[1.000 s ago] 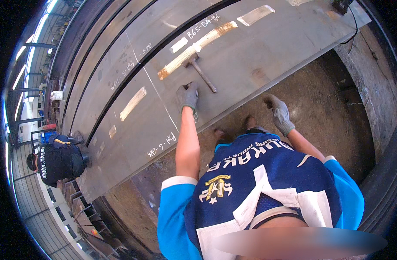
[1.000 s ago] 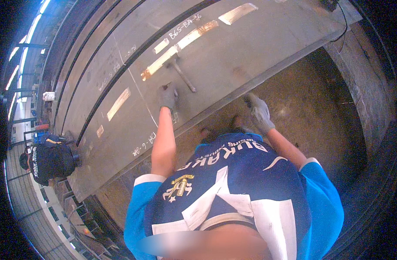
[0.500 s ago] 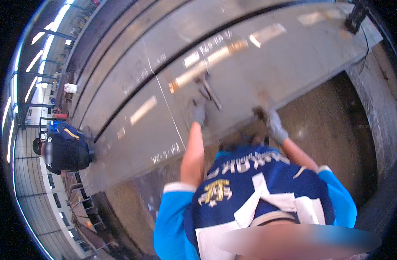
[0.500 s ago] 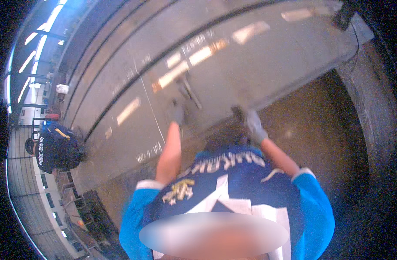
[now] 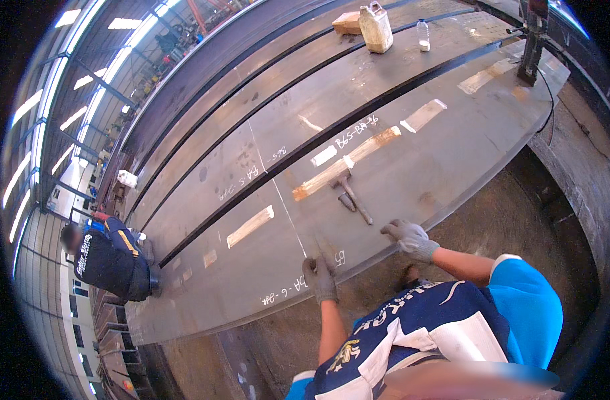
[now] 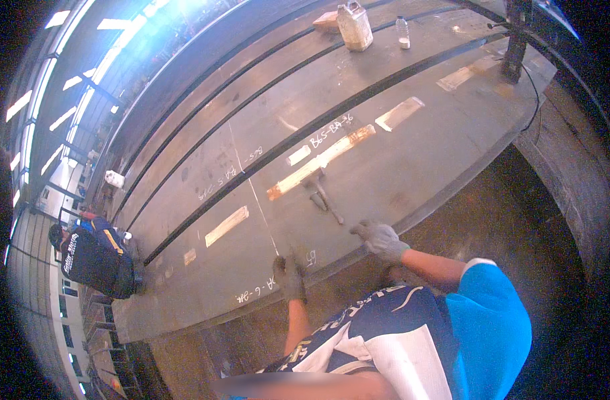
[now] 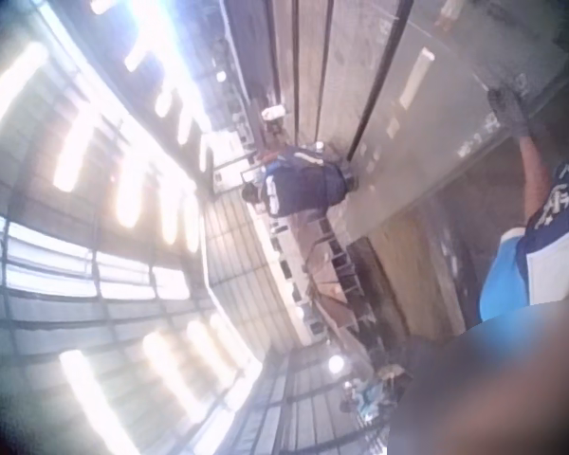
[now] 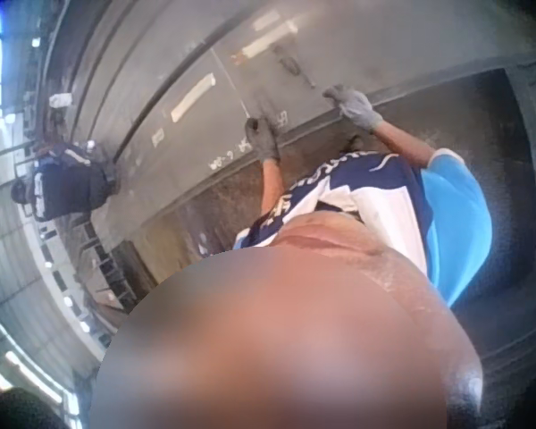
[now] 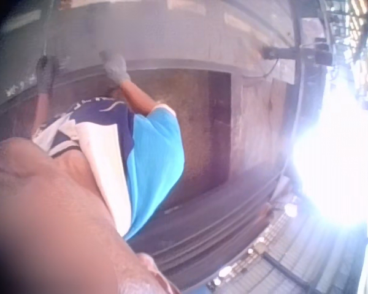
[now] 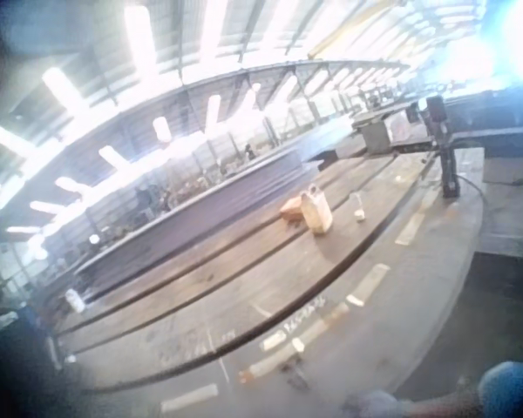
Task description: The person uses a center punch and hammer to mark multiple pre-drawn circular locations on a large flat metal sheet. The person repeatedly positions the punch and strikes it to create indentations at each marked point.
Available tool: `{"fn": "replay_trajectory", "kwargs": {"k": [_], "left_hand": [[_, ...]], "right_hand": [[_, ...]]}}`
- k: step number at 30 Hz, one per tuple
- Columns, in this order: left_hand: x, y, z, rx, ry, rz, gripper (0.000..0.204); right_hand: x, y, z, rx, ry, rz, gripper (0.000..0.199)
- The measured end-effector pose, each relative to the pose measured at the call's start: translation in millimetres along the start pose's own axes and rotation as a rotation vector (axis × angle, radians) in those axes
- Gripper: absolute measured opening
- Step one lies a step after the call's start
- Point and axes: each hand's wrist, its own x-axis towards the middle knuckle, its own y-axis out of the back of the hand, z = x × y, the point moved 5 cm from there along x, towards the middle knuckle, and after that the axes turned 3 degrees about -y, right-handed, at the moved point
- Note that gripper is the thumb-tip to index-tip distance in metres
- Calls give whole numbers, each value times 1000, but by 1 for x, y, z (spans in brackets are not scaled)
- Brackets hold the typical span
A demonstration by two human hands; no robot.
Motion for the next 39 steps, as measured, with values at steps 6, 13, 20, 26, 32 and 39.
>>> {"fn": "replay_trajectory", "kwargs": {"k": [6, 13, 20, 26, 32, 39], "left_hand": [[-43, 137, -82, -45, -116, 104, 46], [-189, 388, -254, 443, 316, 450, 63], [-458, 479, -309, 516, 1079, 849, 74], [-449, 438, -315, 376, 1144, 712, 70], [-314, 447, -292, 446, 948, 620, 82], [-226, 516, -227, 363, 862, 865, 80]], "right_hand": [[81, -52, -70, -394, 90, 223, 56], [166, -97, -25, -75, -184, 307, 42], [175, -101, -54, -453, -298, 103, 58], [204, -103, -50, -559, -387, 7, 68], [236, -101, -39, -534, -55, 269, 69], [268, -315, -298, -131, 663, 227, 63]]}}
